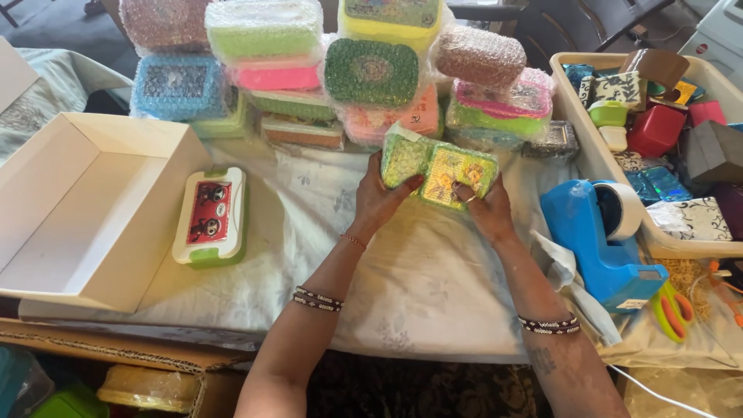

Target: The person wraps a green lunch box with bubble wrap and secures it with tape. They then pick up a white lunch box with a red design and wipe it with a cloth.

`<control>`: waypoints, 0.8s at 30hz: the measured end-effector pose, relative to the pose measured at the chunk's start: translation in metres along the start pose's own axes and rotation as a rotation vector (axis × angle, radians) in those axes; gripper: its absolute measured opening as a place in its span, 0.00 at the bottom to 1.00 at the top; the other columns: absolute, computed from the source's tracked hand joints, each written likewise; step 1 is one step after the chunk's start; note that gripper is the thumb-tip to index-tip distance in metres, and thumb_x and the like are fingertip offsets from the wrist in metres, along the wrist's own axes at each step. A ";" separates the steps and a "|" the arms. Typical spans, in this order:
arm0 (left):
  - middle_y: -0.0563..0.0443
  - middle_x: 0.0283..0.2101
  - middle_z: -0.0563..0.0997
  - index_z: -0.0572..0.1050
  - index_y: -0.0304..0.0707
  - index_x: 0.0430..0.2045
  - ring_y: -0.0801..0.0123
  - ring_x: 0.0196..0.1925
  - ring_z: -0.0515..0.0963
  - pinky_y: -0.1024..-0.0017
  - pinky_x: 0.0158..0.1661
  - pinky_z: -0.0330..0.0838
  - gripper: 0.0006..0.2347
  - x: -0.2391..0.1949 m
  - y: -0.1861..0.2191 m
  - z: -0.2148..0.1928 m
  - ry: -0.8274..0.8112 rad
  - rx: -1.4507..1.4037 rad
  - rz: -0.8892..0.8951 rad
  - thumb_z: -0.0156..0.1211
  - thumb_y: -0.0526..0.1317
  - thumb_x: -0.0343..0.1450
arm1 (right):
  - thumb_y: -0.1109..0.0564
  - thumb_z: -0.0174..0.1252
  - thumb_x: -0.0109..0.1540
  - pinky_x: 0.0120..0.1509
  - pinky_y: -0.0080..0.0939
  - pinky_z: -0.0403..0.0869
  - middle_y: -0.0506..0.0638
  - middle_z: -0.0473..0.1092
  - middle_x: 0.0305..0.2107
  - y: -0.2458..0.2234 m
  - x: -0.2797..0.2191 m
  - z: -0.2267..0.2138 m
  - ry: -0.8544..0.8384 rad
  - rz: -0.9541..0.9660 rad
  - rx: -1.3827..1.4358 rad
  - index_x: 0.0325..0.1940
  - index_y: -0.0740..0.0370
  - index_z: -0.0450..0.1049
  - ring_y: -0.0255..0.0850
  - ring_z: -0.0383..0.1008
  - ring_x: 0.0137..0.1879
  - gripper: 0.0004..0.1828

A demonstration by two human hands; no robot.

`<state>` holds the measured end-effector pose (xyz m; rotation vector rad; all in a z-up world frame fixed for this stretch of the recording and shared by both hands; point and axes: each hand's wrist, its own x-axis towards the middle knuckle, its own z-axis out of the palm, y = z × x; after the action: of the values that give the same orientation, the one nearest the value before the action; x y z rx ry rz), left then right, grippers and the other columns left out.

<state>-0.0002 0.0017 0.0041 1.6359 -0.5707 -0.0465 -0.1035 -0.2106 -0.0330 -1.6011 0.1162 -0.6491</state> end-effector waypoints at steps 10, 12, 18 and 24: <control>0.53 0.53 0.81 0.61 0.35 0.70 0.69 0.53 0.80 0.66 0.47 0.77 0.34 0.022 -0.058 0.007 -0.224 -0.632 -0.241 0.71 0.42 0.68 | 0.52 0.63 0.63 0.54 0.38 0.77 0.50 0.71 0.53 -0.003 0.000 -0.008 0.139 0.097 0.063 0.67 0.61 0.59 0.35 0.75 0.54 0.33; 0.53 0.52 0.81 0.59 0.36 0.70 0.70 0.52 0.81 0.66 0.47 0.78 0.35 0.018 -0.049 0.007 -0.256 -0.596 -0.267 0.70 0.40 0.67 | 0.50 0.63 0.64 0.54 0.38 0.77 0.51 0.71 0.54 -0.004 -0.001 -0.012 0.143 0.087 0.051 0.67 0.62 0.60 0.36 0.74 0.56 0.32; 0.48 0.43 0.83 0.58 0.41 0.60 0.68 0.43 0.84 0.66 0.43 0.80 0.30 0.011 -0.033 0.005 -0.323 -0.423 -0.381 0.70 0.40 0.65 | 0.42 0.61 0.62 0.39 0.42 0.80 0.49 0.70 0.52 -0.008 0.002 -0.011 0.173 0.216 0.101 0.64 0.57 0.63 0.38 0.74 0.53 0.31; 0.49 0.38 0.82 0.68 0.38 0.49 0.71 0.39 0.82 0.69 0.40 0.77 0.22 0.013 -0.042 0.010 -0.301 -0.411 -0.258 0.73 0.42 0.67 | 0.38 0.60 0.63 0.39 0.42 0.81 0.48 0.70 0.52 -0.010 0.001 -0.010 0.158 0.248 0.126 0.66 0.56 0.63 0.37 0.74 0.53 0.33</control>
<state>0.0220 -0.0107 -0.0332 1.2953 -0.5322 -0.5724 -0.1106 -0.2184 -0.0234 -1.3858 0.3771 -0.5770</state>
